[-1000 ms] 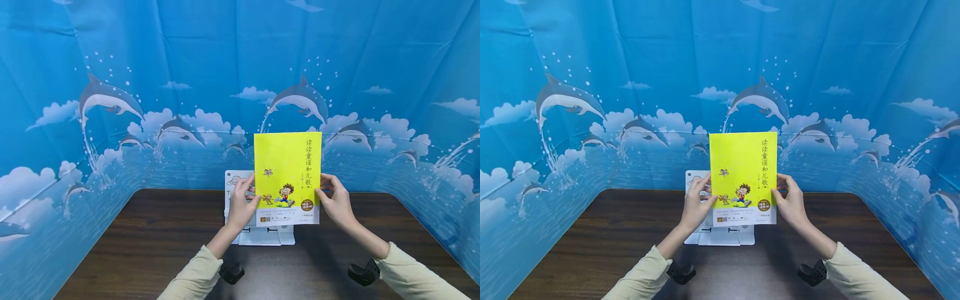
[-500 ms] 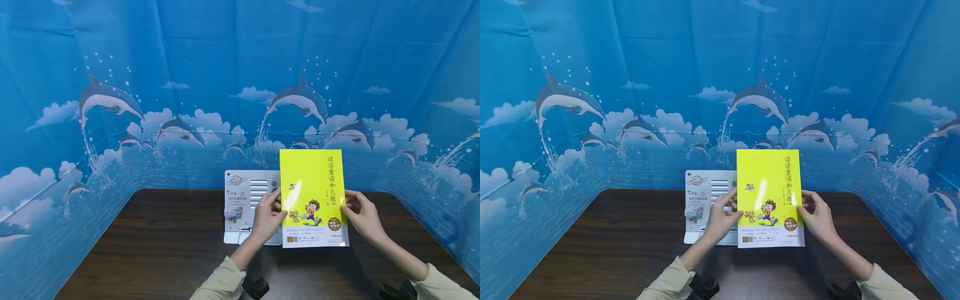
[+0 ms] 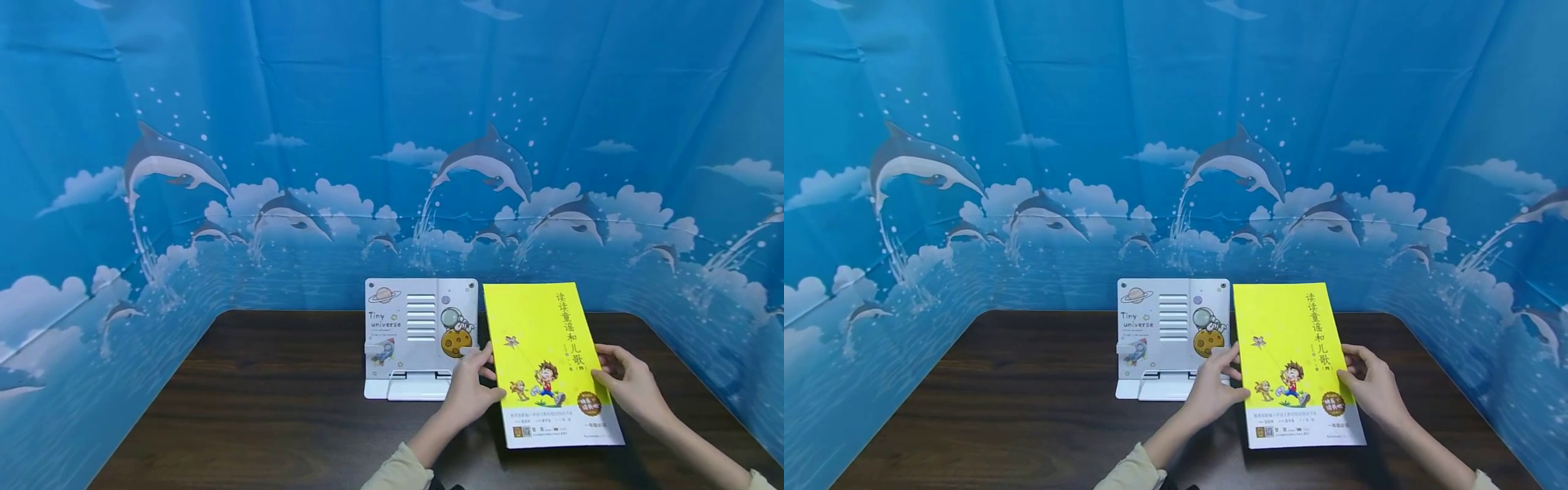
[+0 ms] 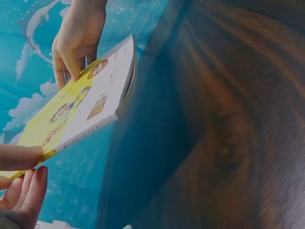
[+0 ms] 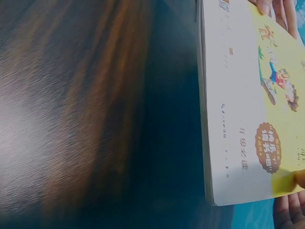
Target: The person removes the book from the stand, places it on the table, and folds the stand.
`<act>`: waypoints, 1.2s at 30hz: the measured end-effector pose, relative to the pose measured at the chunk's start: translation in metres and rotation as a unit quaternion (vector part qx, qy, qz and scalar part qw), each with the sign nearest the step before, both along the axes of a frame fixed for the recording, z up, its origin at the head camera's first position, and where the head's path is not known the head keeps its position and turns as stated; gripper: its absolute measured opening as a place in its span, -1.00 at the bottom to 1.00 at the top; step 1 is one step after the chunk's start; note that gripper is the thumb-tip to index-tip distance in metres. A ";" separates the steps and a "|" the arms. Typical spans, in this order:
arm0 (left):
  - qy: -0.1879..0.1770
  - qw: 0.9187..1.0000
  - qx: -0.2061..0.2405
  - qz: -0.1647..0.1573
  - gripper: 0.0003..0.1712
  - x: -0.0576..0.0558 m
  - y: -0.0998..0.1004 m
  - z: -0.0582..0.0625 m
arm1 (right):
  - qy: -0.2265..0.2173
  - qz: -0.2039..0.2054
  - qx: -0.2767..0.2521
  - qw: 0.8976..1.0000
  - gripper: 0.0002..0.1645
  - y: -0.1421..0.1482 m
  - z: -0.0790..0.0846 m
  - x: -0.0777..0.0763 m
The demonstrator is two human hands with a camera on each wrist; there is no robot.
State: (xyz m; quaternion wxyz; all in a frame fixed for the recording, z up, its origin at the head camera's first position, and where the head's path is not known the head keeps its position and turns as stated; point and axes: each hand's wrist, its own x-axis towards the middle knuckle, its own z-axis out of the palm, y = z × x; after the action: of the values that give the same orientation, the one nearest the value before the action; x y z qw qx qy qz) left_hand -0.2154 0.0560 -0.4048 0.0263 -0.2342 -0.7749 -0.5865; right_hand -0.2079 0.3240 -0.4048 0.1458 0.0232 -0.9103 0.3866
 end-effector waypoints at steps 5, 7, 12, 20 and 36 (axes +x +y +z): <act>-0.041 0.999 -0.020 -0.019 -0.12 0.003 0.008 -0.011 | -0.074 0.005 0.027 0.997 -0.44 0.007 0.002 0.011; -0.059 0.998 -0.029 -0.017 -0.13 0.003 0.010 -0.014 | -0.100 0.007 0.024 0.995 -0.43 0.009 0.001 0.013; -0.103 0.994 -0.038 -0.012 -0.16 0.004 0.015 -0.021 | -0.154 0.021 0.009 0.988 -0.39 0.013 -0.002 0.013; -0.149 0.988 -0.032 0.013 -0.23 0.004 0.023 -0.033 | -0.208 0.026 -0.002 0.978 -0.36 0.018 -0.008 0.002; -0.191 0.980 -0.016 0.048 -0.52 0.011 0.036 -0.038 | -0.278 -0.001 -0.026 0.960 -0.32 0.023 -0.029 -0.004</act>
State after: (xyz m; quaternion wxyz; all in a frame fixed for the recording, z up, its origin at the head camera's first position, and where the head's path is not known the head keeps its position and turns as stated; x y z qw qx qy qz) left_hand -0.2047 0.0917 -0.4425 -0.0978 -0.0807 -0.7853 -0.6060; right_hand -0.2123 0.3466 -0.4336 -0.1123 -0.0899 -0.9048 0.4009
